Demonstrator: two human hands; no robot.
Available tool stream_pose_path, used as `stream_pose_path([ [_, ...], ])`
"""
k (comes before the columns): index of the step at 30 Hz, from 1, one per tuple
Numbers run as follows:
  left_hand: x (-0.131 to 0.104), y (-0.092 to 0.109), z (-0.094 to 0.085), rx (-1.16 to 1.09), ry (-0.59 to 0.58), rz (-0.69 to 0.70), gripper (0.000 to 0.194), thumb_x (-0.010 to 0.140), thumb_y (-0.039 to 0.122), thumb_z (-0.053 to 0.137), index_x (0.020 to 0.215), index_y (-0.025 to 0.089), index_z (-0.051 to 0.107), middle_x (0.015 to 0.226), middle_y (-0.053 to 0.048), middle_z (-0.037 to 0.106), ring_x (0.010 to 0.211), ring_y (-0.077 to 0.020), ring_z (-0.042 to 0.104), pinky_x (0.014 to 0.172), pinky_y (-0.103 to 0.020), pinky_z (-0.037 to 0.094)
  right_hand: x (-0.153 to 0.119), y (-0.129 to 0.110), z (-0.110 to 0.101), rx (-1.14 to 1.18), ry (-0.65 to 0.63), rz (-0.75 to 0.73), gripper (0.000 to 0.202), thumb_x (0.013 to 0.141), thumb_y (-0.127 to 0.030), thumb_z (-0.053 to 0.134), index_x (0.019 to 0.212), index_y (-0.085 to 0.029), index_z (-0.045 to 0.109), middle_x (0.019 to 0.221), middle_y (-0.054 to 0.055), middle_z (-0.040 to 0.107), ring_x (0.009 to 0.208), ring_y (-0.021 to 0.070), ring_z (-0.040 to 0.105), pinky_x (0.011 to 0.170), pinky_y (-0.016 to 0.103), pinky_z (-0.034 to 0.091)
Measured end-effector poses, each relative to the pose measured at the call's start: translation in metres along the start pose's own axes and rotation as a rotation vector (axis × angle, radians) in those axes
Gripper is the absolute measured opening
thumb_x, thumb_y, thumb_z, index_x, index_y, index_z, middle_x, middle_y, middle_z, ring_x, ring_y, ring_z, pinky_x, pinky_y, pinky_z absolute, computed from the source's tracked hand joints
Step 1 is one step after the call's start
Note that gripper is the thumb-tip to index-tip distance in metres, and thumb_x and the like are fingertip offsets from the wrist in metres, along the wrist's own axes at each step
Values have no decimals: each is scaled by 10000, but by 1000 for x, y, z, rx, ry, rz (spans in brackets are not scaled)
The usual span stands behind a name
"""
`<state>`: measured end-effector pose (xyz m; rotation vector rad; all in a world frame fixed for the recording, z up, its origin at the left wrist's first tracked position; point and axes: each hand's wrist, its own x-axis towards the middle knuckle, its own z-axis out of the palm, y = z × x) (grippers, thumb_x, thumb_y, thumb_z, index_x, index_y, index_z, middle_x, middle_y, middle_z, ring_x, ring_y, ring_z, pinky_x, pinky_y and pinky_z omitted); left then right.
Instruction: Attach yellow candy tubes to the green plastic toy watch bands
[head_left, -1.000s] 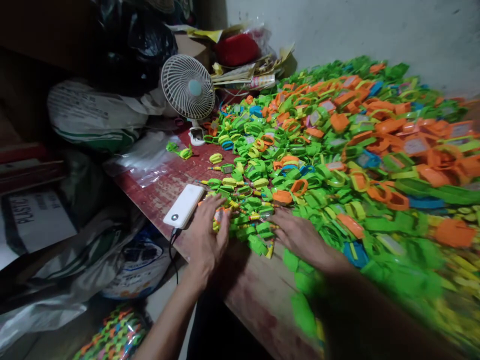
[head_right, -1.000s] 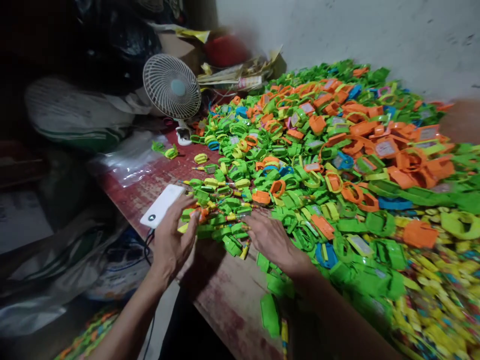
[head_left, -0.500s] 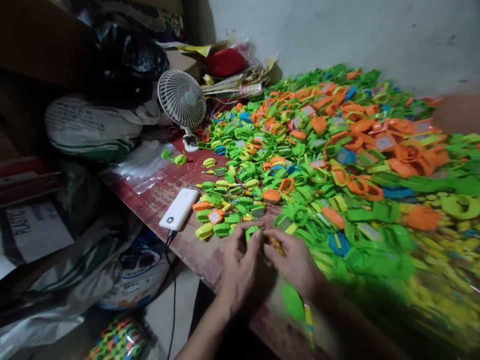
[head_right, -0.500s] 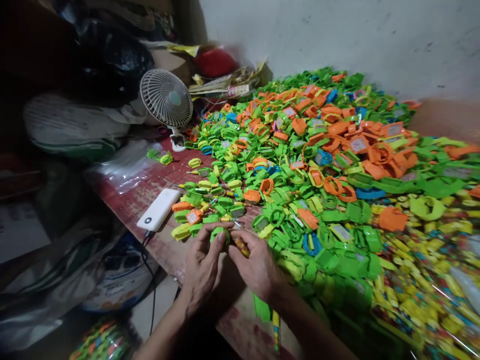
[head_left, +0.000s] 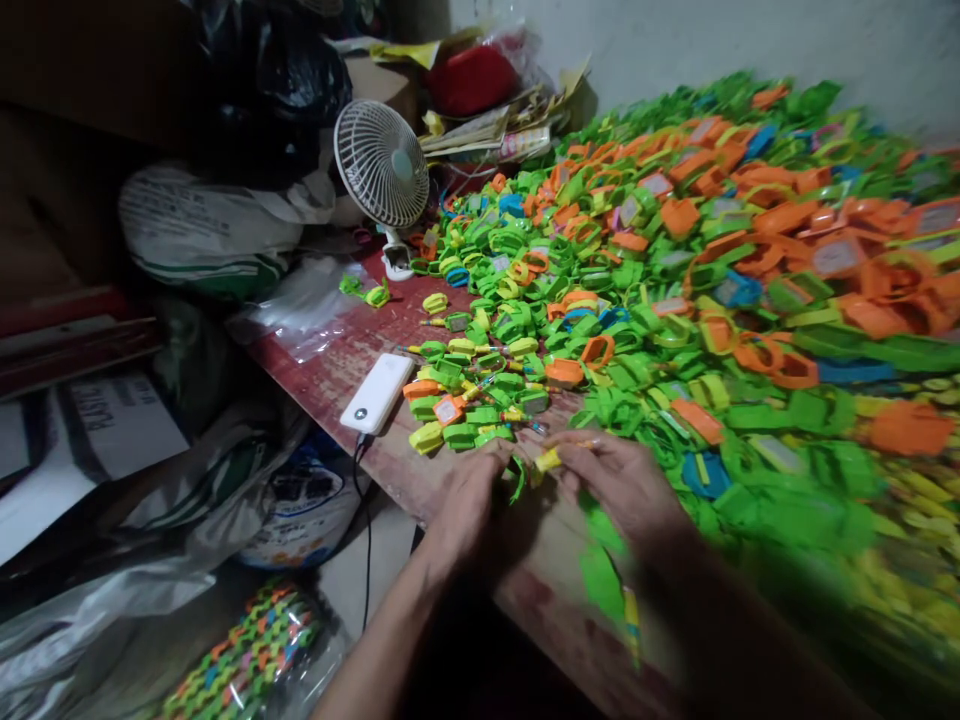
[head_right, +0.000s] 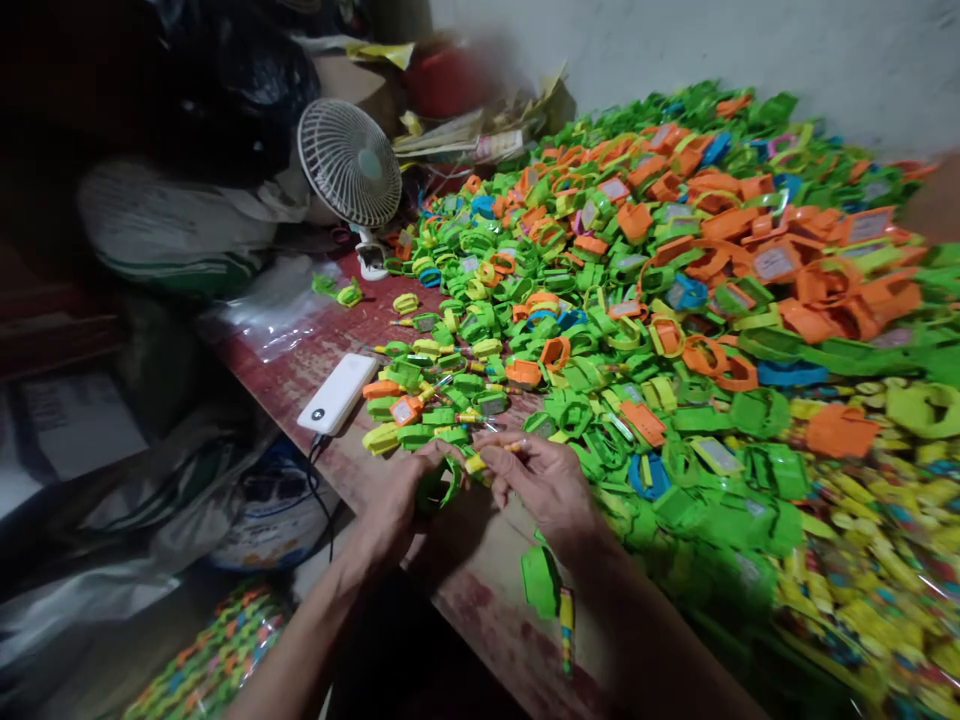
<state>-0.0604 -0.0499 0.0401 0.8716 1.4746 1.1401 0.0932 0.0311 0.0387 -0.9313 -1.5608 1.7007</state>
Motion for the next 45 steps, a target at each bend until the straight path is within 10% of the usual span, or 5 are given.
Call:
stream_pose_path([
  [21, 7, -12, 0, -25, -166, 67, 222, 856, 271, 362, 676, 186, 461, 772, -12, 525, 682, -151, 460, 599, -248, 363, -10, 5, 4, 375, -131, 153, 255, 733, -350, 767, 874, -167, 659, 656, 4, 660, 613, 132, 606, 654, 276, 465],
  [34, 8, -3, 3, -79, -227, 102, 224, 836, 190, 357, 705, 174, 537, 663, 5, 533, 640, -143, 449, 614, -238, 347, -10, 10, 6, 229, -69, 150, 153, 801, -299, 680, 856, -172, 616, 608, -1, 675, 559, 135, 638, 593, 257, 505],
  [45, -15, -15, 28, -64, -253, 11, 292, 872, 431, 570, 778, 159, 518, 649, 19, 554, 543, -82, 393, 518, -178, 309, -41, 8, -15, -145, -140, 98, 176, 848, -284, 548, 730, -175, 620, 662, 35, 687, 632, 160, 665, 616, 258, 524],
])
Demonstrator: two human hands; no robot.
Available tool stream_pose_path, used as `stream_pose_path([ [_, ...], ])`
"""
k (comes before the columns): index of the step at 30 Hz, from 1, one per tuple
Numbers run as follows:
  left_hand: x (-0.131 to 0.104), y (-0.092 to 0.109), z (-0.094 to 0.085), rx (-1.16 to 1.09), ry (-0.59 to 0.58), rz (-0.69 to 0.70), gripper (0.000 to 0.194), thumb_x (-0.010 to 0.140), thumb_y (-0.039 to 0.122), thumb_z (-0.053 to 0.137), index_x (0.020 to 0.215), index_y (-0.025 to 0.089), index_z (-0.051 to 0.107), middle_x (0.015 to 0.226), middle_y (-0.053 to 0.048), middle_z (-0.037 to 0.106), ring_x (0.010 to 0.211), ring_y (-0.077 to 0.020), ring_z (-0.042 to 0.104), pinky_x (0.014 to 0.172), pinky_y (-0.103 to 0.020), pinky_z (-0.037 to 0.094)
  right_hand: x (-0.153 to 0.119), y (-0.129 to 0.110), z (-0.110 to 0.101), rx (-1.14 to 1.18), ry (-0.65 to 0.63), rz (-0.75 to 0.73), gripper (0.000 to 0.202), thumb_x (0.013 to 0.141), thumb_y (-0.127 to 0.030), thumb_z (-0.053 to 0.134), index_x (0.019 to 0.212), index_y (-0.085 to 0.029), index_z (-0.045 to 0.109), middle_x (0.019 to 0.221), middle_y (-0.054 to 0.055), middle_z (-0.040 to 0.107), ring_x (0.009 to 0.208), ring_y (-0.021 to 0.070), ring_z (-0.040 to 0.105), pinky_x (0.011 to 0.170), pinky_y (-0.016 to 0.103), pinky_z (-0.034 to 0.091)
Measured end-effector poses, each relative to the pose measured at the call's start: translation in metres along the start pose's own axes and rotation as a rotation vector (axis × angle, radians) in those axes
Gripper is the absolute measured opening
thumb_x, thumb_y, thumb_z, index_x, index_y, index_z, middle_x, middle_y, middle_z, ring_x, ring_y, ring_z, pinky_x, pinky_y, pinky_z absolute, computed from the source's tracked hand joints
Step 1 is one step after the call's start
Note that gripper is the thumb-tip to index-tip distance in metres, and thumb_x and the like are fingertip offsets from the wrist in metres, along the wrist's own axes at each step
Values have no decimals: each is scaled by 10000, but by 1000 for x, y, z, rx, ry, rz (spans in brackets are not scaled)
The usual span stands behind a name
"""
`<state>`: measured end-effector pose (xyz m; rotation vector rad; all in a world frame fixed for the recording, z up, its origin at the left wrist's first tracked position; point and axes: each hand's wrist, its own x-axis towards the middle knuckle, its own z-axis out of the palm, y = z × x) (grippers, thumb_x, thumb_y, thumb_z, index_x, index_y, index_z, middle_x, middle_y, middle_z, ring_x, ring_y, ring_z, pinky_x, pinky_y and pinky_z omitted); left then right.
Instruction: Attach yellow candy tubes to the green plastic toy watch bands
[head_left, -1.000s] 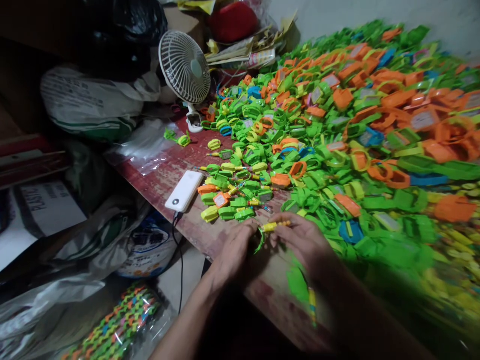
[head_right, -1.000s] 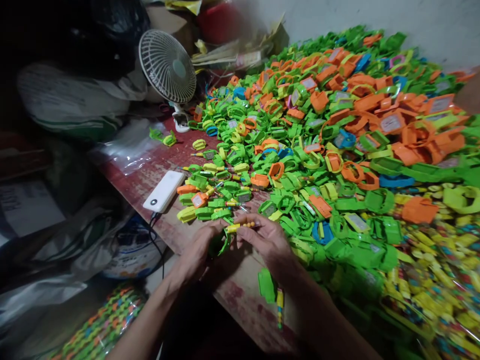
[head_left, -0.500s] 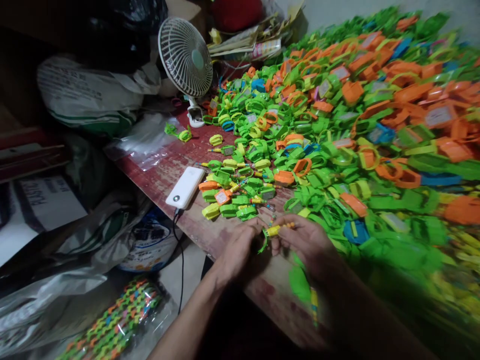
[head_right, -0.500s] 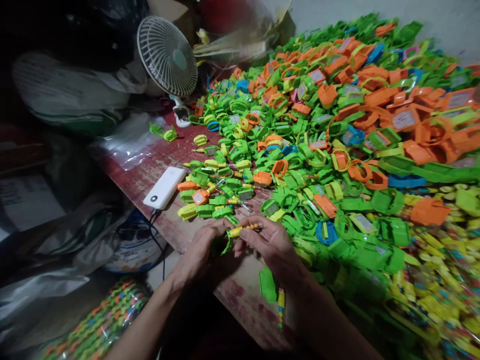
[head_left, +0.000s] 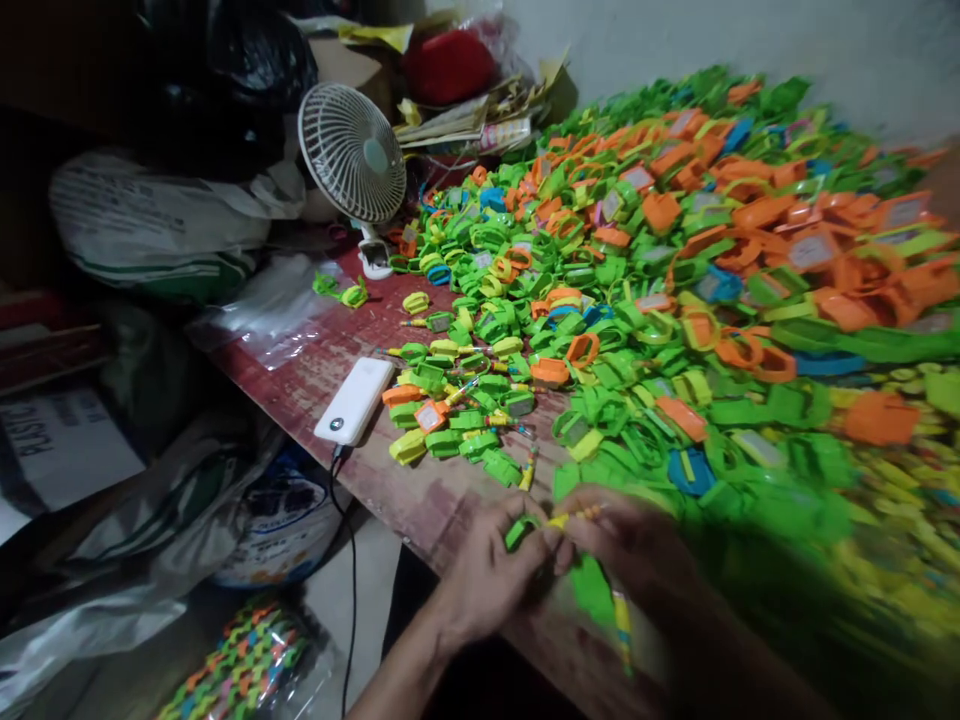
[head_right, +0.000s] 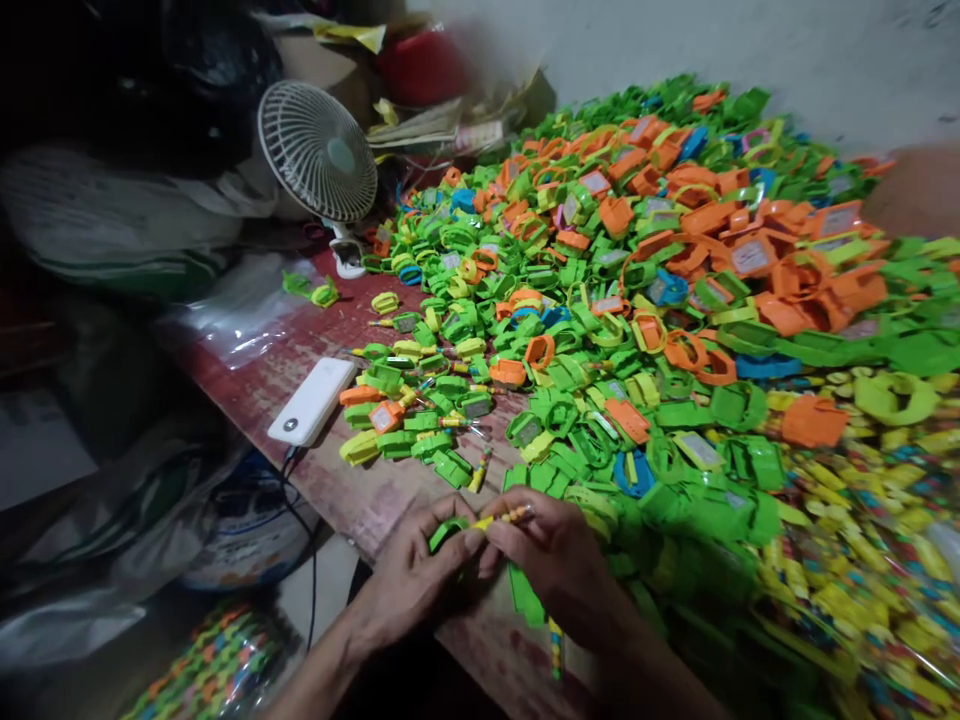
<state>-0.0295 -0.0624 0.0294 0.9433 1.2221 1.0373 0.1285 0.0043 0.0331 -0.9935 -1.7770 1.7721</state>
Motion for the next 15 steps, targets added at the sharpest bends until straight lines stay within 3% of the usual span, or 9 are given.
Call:
stream_pose_path([
  [5, -10, -13, 2, 34, -21, -83, 380, 853, 534, 565, 816, 156, 546, 631, 28, 526, 493, -75, 350, 459, -175, 243, -11, 3, 10, -23, 126, 24, 147, 821, -280, 561, 714, -192, 610, 625, 12, 649, 615, 160, 642, 598, 261, 517],
  [6, -10, -9, -2, 72, -22, -59, 379, 859, 532, 558, 821, 154, 563, 642, 23, 535, 505, -82, 380, 470, -178, 269, -11, 4, 10, -16, 137, 31, 103, 821, -278, 574, 801, -191, 624, 632, 4, 646, 607, 157, 637, 594, 260, 516],
  [8, -7, 7, -15, 193, 21, 33, 359, 873, 510, 547, 836, 156, 597, 685, 7, 565, 567, -108, 458, 515, -190, 336, -7, 5, 8, 25, 117, 18, 241, 834, -277, 582, 1058, -187, 592, 652, -17, 631, 579, 148, 619, 579, 263, 512],
  [10, 3, 29, -35, 379, 154, 145, 340, 889, 493, 527, 866, 166, 618, 707, -1, 575, 626, -135, 508, 554, -205, 381, -1, 5, 4, 35, 115, -30, 330, 861, -281, 561, 1174, -181, 536, 661, -26, 601, 559, 140, 594, 565, 264, 500],
  [12, 21, 49, -58, 607, 314, 231, 334, 906, 489, 495, 899, 179, 619, 711, -5, 576, 668, -163, 539, 603, -237, 425, 8, 5, 0, -85, 191, -117, 243, 891, -293, 531, 1097, -176, 587, 665, -11, 595, 563, 143, 582, 570, 273, 490],
  [15, 50, 62, -87, 995, 481, 385, 304, 881, 419, 553, 1027, 162, 624, 995, -91, 640, 980, -267, 572, 893, -396, 448, 23, 5, 0, -444, 308, -325, 198, 919, -264, 495, 953, -170, 667, 840, 68, 676, 751, 190, 631, 705, 317, 497],
])
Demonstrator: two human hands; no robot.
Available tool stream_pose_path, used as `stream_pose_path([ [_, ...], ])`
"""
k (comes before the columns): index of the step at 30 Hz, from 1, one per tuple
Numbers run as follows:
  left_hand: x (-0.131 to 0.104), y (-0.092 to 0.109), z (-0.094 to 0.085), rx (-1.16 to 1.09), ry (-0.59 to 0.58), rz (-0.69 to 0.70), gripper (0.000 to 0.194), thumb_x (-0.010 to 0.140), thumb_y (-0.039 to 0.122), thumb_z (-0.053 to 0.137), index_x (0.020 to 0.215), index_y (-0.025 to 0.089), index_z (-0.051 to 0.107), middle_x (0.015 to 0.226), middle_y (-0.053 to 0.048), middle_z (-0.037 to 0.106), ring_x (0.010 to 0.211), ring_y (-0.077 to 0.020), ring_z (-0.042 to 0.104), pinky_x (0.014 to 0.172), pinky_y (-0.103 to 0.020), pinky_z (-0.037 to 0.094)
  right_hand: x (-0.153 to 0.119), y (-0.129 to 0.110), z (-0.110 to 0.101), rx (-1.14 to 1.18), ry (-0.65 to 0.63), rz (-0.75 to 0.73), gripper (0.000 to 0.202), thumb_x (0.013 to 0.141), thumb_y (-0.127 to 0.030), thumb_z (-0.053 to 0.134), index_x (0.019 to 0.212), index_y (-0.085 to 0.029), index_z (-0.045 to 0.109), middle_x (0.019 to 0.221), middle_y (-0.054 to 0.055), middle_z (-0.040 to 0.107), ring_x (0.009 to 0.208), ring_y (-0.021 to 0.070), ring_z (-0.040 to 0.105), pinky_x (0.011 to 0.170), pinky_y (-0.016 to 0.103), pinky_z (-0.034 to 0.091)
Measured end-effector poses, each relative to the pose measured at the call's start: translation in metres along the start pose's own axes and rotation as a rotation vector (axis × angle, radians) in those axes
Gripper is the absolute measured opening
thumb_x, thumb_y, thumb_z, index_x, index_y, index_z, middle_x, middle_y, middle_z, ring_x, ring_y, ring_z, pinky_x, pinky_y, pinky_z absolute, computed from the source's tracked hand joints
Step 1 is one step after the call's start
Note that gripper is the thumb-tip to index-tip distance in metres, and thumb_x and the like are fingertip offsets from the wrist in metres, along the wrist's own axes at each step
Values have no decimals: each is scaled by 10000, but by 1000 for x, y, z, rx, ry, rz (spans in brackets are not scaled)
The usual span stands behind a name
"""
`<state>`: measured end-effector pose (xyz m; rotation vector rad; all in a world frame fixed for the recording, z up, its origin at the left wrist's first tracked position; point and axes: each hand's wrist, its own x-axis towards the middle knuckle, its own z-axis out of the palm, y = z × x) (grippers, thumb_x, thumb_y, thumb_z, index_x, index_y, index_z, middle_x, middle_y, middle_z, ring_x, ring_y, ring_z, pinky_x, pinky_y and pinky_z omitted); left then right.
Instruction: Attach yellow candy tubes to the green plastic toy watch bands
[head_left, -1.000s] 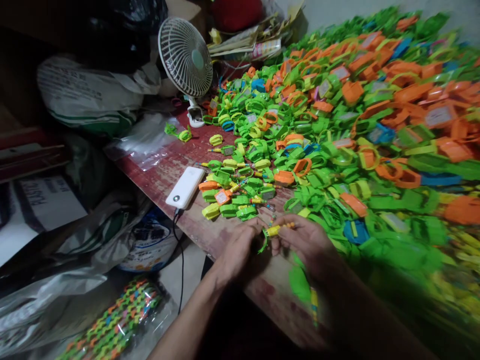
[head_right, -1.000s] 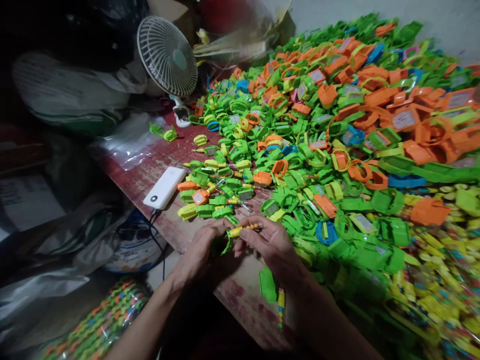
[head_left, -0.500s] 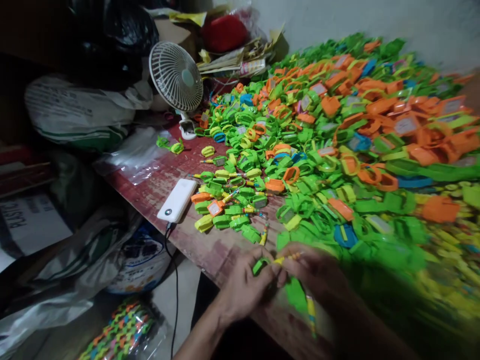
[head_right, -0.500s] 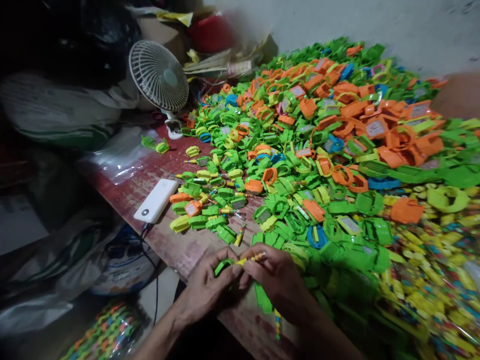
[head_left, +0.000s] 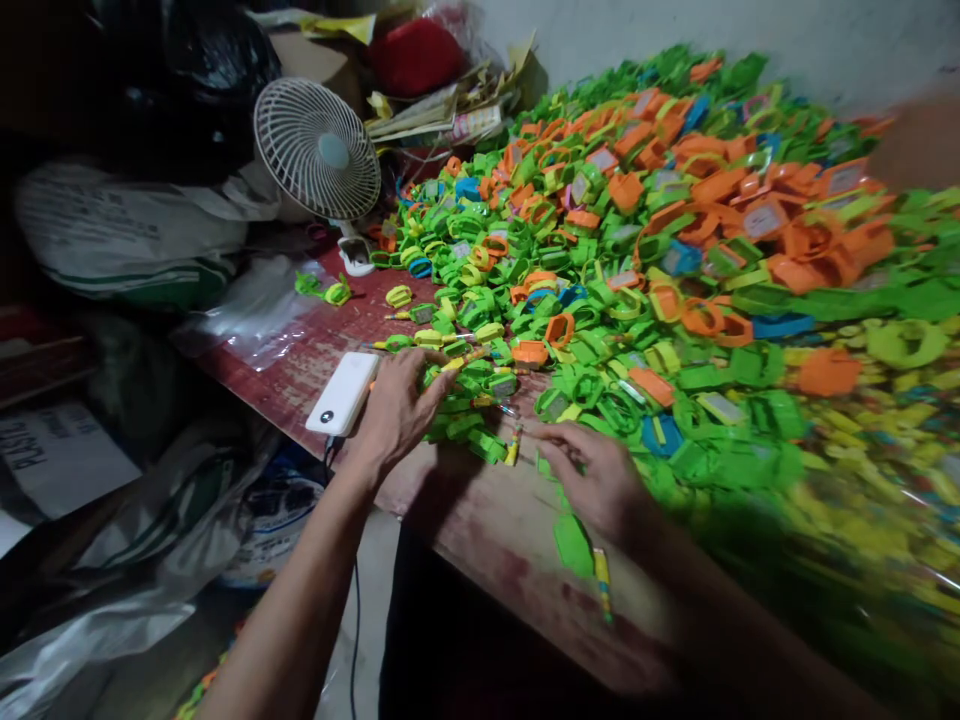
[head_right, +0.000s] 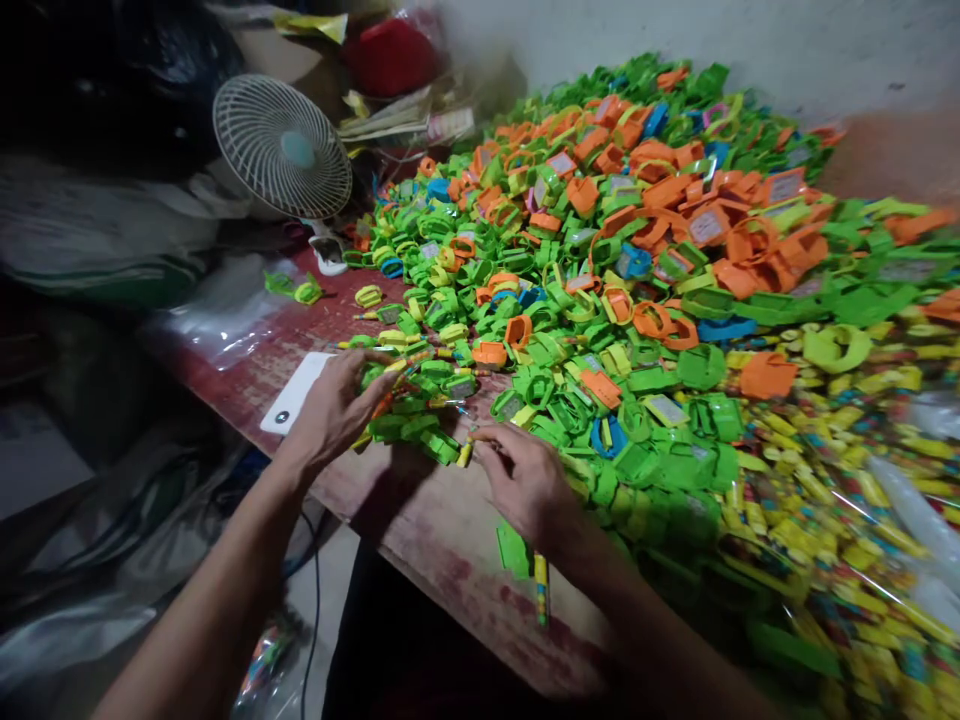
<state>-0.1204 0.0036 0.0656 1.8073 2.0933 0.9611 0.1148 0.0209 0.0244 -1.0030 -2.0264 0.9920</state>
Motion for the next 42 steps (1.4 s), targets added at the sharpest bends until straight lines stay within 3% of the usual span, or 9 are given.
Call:
stream_pose_path([
  [3, 2, -14, 8, 176, 214, 62, 413, 854, 353, 604, 1195, 124, 560, 1276, -169, 555, 1225, -324, 465, 1044, -483, 355, 10, 2, 10, -331, -65, -164, 285, 930, -162, 431, 1064, -170, 683, 1017, 110, 685, 927, 242, 615, 819, 378, 463],
  [6, -31, -13, 21, 123, 288, 124, 325, 934, 266, 483, 1236, 156, 524, 1213, -125, 609, 1148, -249, 548, 1003, -412, 428, 16, 5, 17, -583, -183, -209, 454, 856, -20, 420, 1216, -203, 629, 1132, 107, 654, 1028, 261, 569, 880, 407, 422],
  [10, -74, -3, 48, 188, -54, 368, 425, 902, 197, 515, 1324, 211, 470, 1381, -107, 517, 1254, -290, 460, 1041, -480, 410, 24, 10, 21, -795, -334, -261, 479, 809, 19, 434, 1211, -156, 629, 1232, 170, 579, 1191, 317, 462, 924, 459, 389],
  [13, -80, -4, 72, 247, -156, 323, 409, 886, 240, 600, 1285, 188, 529, 1361, -121, 542, 1200, -326, 483, 991, -518, 446, 32, 15, 23, -852, -419, -291, 368, 860, -30, 438, 1128, -126, 671, 1228, 196, 575, 1238, 346, 426, 927, 481, 383],
  [18, -73, -18, 81, 109, -123, 263, 388, 833, 356, 685, 1167, 172, 612, 1104, -114, 669, 1041, -278, 558, 929, -457, 497, 39, 25, 6, -648, -348, -390, 401, 878, -79, 455, 1243, -174, 592, 1194, 156, 610, 1176, 308, 497, 891, 444, 410],
  [23, -76, -25, 65, 99, -201, 300, 720, 785, 483, 696, 1373, 159, 435, 1326, -170, 545, 1166, -324, 505, 990, -514, 450, 28, 11, -8, -295, -161, -134, 219, 925, -233, 413, 1080, -195, 563, 954, 79, 682, 847, 220, 638, 756, 330, 481],
  [29, -82, -36, 71, 93, -259, 267, 617, 893, 272, 591, 1439, 163, 323, 1291, -165, 575, 1187, -309, 539, 1045, -538, 396, 2, -4, 37, -349, -279, 136, 280, 843, -333, 611, 1073, -180, 567, 951, 99, 695, 758, 238, 664, 653, 319, 485],
  [33, -86, -35, 72, -31, -222, 182, 704, 853, 231, 616, 1469, 191, 276, 1342, -165, 525, 1241, -301, 491, 1047, -519, 398, 3, -5, 51, -609, -333, 101, 119, 889, -199, 518, 917, -152, 623, 868, 131, 698, 794, 279, 665, 628, 329, 451],
  [42, -93, 21, 52, -964, -26, -253, 290, 955, 357, 451, 1140, 186, 595, 1217, -95, 620, 1090, -221, 581, 960, -341, 451, -2, -18, 39, 30, -234, 100, 184, 898, -320, 516, 873, -218, 667, 735, 37, 695, 669, 206, 647, 613, 297, 485],
])
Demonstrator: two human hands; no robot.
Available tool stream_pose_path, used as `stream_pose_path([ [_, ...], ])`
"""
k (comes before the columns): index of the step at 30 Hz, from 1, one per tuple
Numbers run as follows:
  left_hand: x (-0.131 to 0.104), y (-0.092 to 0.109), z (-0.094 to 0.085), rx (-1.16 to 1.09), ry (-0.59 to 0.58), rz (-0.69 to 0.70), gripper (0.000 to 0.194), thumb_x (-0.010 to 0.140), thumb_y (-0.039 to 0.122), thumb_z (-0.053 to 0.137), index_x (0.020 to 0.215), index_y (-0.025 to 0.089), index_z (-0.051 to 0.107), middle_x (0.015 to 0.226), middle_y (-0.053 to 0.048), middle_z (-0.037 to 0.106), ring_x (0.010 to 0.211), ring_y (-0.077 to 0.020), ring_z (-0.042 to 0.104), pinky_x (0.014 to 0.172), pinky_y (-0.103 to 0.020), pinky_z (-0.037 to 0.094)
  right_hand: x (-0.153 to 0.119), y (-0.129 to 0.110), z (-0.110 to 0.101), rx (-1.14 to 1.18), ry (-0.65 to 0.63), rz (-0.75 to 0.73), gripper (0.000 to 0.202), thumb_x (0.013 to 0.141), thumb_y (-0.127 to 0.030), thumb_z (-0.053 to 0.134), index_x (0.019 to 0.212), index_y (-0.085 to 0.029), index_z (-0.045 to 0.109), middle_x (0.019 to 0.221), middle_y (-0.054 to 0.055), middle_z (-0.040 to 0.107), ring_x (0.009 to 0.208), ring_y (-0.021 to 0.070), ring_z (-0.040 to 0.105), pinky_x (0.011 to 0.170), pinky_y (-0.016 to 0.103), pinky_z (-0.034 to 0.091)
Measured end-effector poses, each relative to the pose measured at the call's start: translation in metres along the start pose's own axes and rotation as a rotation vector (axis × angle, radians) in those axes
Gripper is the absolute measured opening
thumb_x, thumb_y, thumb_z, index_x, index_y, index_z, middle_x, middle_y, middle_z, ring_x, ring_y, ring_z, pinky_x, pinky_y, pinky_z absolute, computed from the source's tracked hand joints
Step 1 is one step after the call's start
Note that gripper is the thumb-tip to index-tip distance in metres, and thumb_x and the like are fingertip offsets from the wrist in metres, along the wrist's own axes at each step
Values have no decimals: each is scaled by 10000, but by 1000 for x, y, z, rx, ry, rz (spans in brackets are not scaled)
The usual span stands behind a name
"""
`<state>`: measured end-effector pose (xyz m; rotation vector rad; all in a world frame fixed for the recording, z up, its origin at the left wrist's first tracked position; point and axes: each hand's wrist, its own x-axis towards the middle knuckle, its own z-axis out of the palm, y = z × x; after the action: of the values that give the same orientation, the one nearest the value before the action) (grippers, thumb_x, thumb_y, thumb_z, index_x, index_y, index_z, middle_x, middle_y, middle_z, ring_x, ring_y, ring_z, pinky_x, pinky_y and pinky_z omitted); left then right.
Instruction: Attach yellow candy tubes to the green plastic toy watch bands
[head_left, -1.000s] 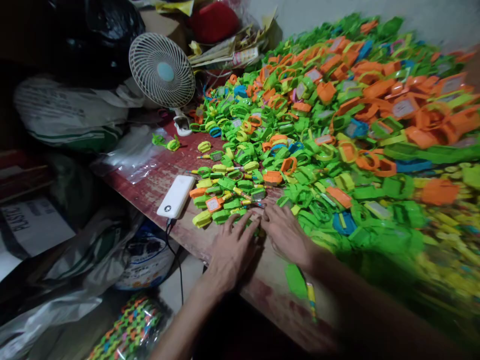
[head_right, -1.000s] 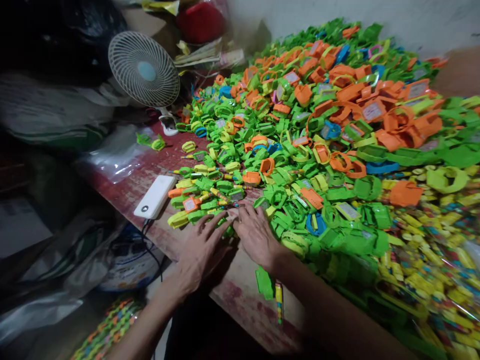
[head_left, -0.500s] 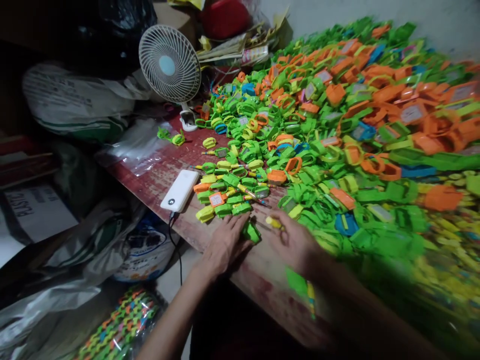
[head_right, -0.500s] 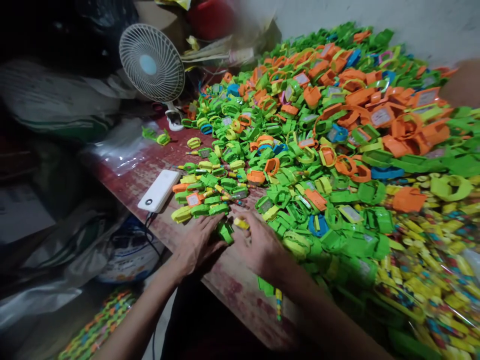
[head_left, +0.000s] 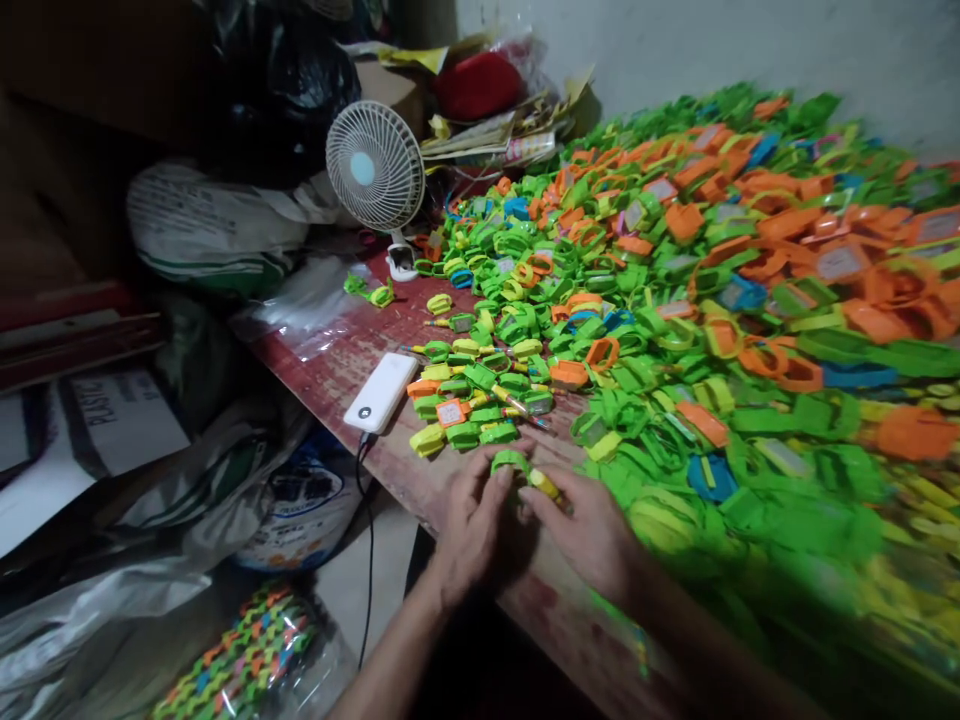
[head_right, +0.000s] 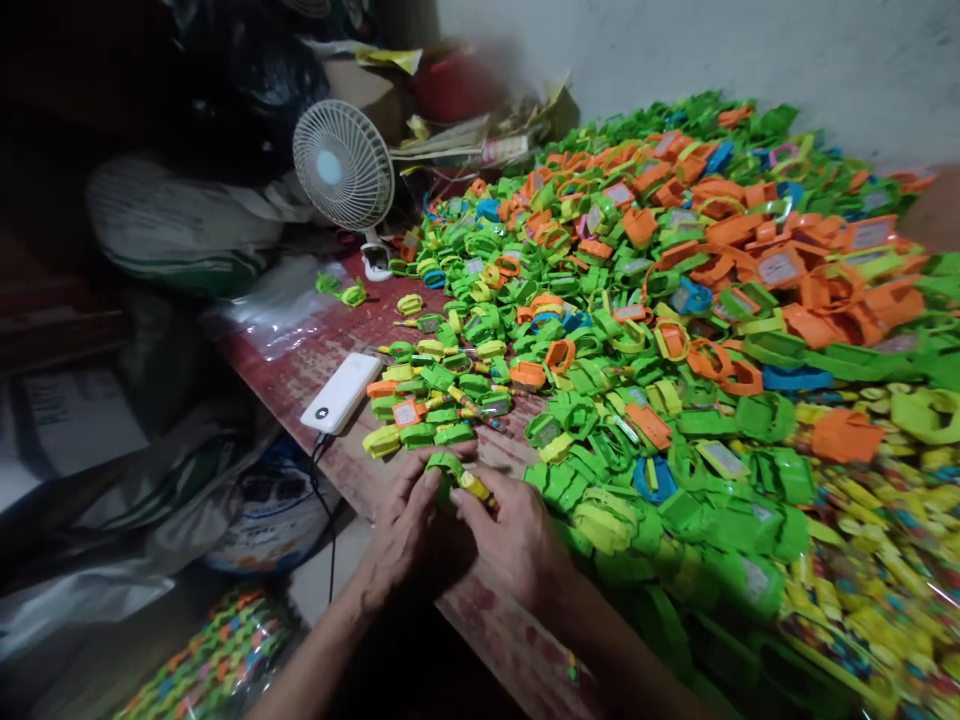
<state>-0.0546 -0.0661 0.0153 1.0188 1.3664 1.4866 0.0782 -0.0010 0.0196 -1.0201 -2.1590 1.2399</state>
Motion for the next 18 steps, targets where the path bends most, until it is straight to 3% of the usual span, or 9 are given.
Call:
stream_pose_path([
  [2, 1, -3, 8, -149, 78, -33, 268, 949, 375, 461, 1009, 167, 619, 1088, -85, 661, 960, -202, 610, 873, -307, 476, -4, -3, 5, 19, 7, 26, 193, 887, -325, 525, 915, -205, 673, 781, 52, 709, 724, 226, 664, 661, 322, 509],
  [5, 7, -5, 6, -231, 142, -70, 232, 912, 393, 524, 910, 173, 598, 837, -25, 643, 724, -146, 577, 705, -247, 467, -9, -2, -1, 15, 2, -9, 321, 923, -325, 477, 1192, -200, 600, 1123, 95, 686, 1014, 255, 646, 849, 368, 516],
  [7, 12, -1, -1, -187, 131, -110, 234, 899, 399, 516, 866, 179, 590, 726, 8, 586, 617, -122, 515, 615, -222, 426, -9, 1, -14, -6, 1, -83, 406, 967, -281, 379, 1352, -209, 487, 1346, 96, 562, 1233, 240, 527, 1034, 408, 423],
  [9, 15, 5, -7, -71, 61, -137, 262, 893, 372, 461, 800, 169, 598, 713, -1, 573, 628, -131, 503, 613, -226, 406, -6, 3, -27, -50, -13, -183, 417, 974, -231, 341, 1362, -208, 491, 1418, 81, 496, 1328, 221, 430, 1134, 426, 311],
  [11, 16, 11, -9, 29, -51, -148, 268, 868, 312, 420, 749, 159, 604, 750, -23, 588, 697, -152, 517, 657, -236, 403, -2, 4, -36, -58, -11, -256, 363, 949, -222, 415, 1276, -196, 571, 1366, 80, 549, 1299, 219, 464, 1128, 400, 330],
  [14, 14, 14, -5, 32, -163, -192, 213, 829, 250, 401, 765, 163, 585, 761, -18, 571, 694, -156, 497, 648, -239, 391, 2, 4, -37, -14, 49, -205, 206, 897, -249, 545, 1068, -207, 651, 1075, 57, 695, 1008, 203, 639, 898, 319, 509],
  [16, 11, 14, -2, 37, -189, -206, 184, 815, 231, 402, 742, 164, 558, 752, -16, 549, 682, -152, 473, 628, -235, 377, 2, 6, -35, -5, 68, -184, 116, 864, -242, 600, 962, -216, 655, 907, 22, 698, 817, 172, 646, 744, 272, 524],
  [18, 9, 13, 0, 67, -196, -201, 182, 806, 229, 406, 681, 166, 521, 716, -10, 512, 665, -147, 440, 613, -231, 364, 1, 8, -33, -10, 70, -231, 92, 835, -210, 633, 926, -216, 652, 861, 6, 686, 760, 155, 626, 696, 249, 507],
])
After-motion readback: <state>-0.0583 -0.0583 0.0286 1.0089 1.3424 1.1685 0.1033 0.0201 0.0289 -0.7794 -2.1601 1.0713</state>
